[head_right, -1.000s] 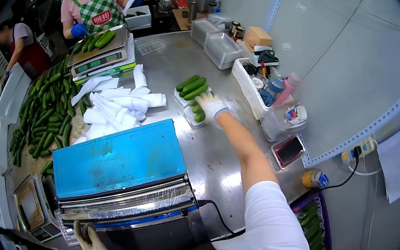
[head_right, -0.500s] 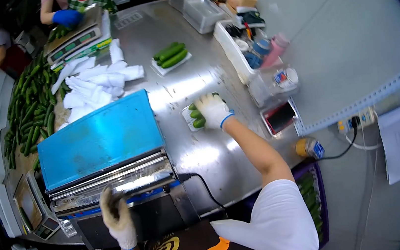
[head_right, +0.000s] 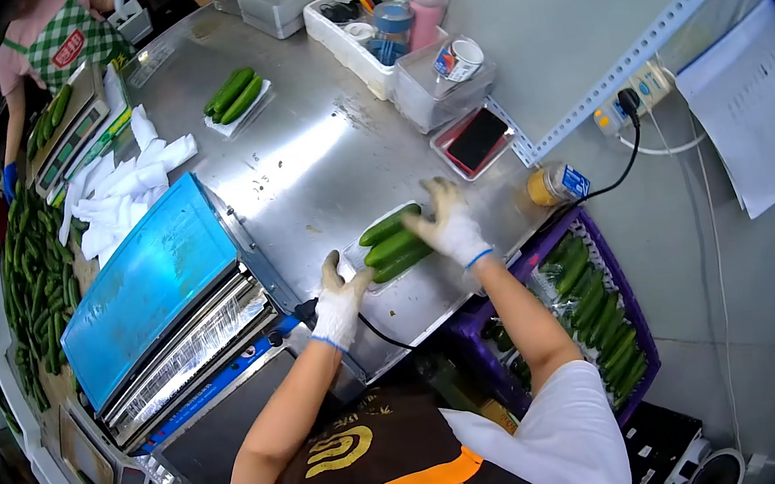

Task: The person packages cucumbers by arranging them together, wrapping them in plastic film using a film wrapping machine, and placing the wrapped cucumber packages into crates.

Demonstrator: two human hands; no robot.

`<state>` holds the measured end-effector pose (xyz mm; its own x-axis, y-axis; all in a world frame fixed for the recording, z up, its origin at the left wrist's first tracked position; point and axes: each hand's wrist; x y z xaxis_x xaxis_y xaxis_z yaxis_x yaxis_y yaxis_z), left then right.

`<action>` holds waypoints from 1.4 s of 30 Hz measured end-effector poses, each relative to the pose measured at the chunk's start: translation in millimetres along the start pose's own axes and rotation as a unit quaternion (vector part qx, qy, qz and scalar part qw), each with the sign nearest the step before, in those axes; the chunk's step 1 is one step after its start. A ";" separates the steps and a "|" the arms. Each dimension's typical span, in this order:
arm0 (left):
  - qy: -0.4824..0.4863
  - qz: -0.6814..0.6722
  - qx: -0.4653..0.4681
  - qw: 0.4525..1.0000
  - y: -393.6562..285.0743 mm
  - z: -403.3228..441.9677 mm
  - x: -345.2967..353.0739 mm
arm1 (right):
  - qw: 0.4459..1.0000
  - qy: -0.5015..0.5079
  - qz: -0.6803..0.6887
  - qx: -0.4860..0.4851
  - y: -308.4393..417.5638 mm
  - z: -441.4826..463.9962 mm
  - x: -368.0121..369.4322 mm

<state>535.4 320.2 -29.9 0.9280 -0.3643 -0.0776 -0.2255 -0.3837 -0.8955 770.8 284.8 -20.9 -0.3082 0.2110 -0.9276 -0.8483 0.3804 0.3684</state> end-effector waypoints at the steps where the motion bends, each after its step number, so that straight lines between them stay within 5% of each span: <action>1: -0.006 -0.014 -0.005 1.000 7.4 6.8 7.9 | 0.996 0.027 0.062 0.057 -6.5 1.7 -4.2; 3: -0.021 -0.045 -0.014 0.999 17.4 16.8 22.6 | 0.934 0.077 0.314 0.149 -20.6 7.8 21.2; 5: -0.030 -0.028 -0.012 0.999 24.5 21.7 30.2 | 0.978 0.129 0.150 0.067 -24.7 4.3 32.7; 7: -0.033 -0.006 -0.079 0.996 -11.5 9.3 26.1 | 0.983 0.116 0.132 0.046 -14.7 -0.3 35.9; 11: -0.037 0.014 -0.048 0.998 -5.0 7.3 28.8 | 0.973 0.115 0.187 0.068 -11.1 -12.4 38.0; 22: -0.048 0.051 0.379 0.923 -73.8 -56.2 -21.7 | 0.801 -0.066 0.577 0.143 80.2 -29.1 -10.4; 37: -0.218 0.007 0.361 0.907 -91.1 -107.9 -251.5 | 0.808 0.064 0.585 -0.031 332.5 -10.1 14.2; 42: -0.239 0.060 0.224 0.943 -86.5 -101.2 -349.6 | 0.880 0.078 0.463 -0.070 420.2 -8.5 45.0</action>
<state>200.5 394.9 119.1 0.9553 0.0832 -0.2836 -0.2896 0.0720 -0.9544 396.8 446.5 91.7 -0.9413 0.2423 -0.2350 -0.2437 -0.0061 0.9698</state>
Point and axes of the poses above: each hand's wrist, its own z-axis towards the middle knuckle, its own x-axis out of the palm, y = z × x, and after that the axes turned 11 degrees about -z, right-handed
